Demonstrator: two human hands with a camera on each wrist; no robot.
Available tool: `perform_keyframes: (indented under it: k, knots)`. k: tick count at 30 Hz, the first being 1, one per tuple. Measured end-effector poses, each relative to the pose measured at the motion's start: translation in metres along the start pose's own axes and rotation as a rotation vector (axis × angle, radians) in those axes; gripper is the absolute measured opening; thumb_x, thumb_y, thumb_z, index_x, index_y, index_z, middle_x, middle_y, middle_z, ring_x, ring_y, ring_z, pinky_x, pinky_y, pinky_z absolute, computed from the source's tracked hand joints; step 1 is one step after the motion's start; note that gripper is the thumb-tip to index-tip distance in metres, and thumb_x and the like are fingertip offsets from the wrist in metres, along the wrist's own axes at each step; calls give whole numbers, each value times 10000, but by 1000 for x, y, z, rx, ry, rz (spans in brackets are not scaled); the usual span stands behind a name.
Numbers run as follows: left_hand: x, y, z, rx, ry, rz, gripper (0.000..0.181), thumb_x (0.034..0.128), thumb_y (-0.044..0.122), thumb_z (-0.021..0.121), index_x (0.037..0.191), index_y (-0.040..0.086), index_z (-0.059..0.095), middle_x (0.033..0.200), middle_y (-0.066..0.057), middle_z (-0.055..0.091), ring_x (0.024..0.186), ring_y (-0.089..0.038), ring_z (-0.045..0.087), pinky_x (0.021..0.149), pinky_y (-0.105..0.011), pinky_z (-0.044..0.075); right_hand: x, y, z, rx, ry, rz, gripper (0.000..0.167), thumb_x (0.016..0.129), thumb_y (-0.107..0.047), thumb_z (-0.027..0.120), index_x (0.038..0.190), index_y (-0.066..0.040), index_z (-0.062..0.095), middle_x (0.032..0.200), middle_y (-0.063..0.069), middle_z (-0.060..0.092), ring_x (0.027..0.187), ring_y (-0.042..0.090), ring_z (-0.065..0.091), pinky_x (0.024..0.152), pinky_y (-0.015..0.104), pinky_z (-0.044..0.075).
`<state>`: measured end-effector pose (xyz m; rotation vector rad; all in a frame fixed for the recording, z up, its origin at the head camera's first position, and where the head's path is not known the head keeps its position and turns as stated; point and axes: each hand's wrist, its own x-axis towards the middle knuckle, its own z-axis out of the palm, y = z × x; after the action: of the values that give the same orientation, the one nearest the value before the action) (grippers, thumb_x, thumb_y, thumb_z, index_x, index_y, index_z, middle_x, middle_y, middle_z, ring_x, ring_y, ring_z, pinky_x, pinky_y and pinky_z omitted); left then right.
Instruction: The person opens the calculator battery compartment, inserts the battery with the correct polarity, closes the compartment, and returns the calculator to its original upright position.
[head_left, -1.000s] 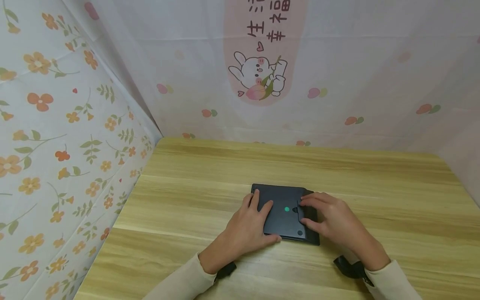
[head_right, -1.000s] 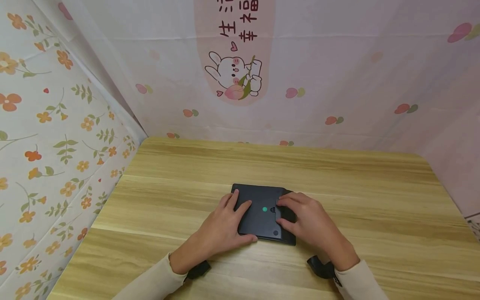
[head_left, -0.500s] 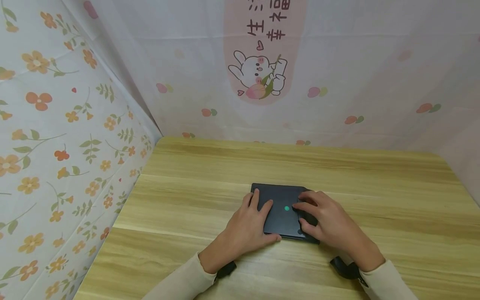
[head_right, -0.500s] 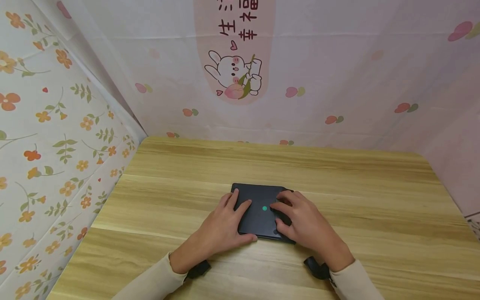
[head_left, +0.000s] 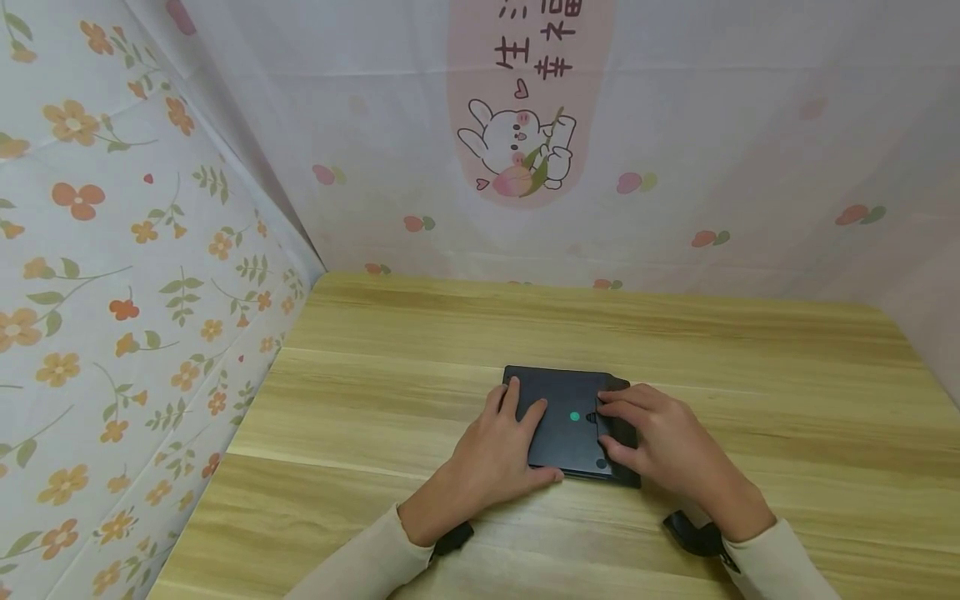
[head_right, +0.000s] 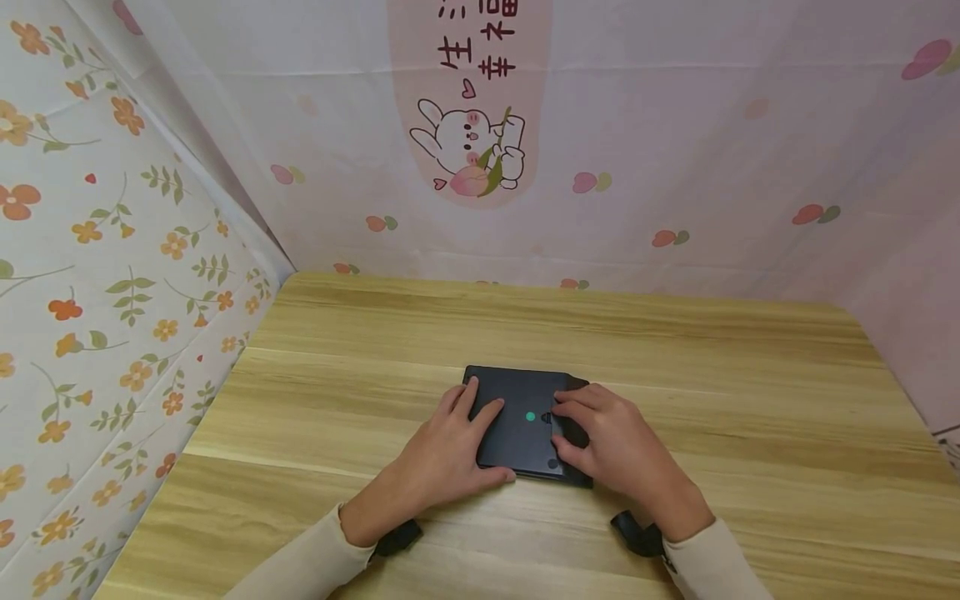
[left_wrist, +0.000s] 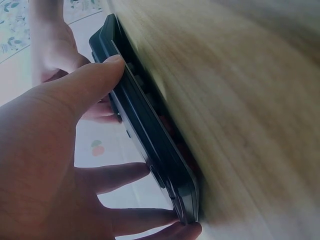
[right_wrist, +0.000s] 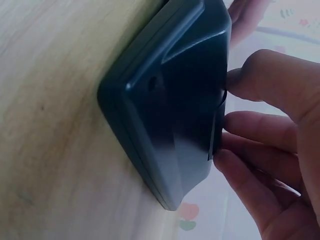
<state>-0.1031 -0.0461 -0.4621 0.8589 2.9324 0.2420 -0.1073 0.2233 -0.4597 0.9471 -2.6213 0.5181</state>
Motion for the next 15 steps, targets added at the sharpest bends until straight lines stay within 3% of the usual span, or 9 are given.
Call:
perform_keyframes:
  k: [9,15]
  knots:
    - [0,0,1,3,6,-2,932,922,753,754,1613,152,583,1674,-298,416,1508,-428,446,992,-394,610,0,1,3,-1,-20,-22,400,824,-160,928,1187,-42,812,1253,144,729,1106,351,733,930,608,608]
    - [0,0,1,-3,8,-2,933,919,747,762,1612,149,585,1675,-299,414,1510,-430,446,1002,-399,605,-1,3,5,-8,-22,-23,403,837,-169,908,1220,-75,824,1263,131,688,1070,300,690,831,513,624]
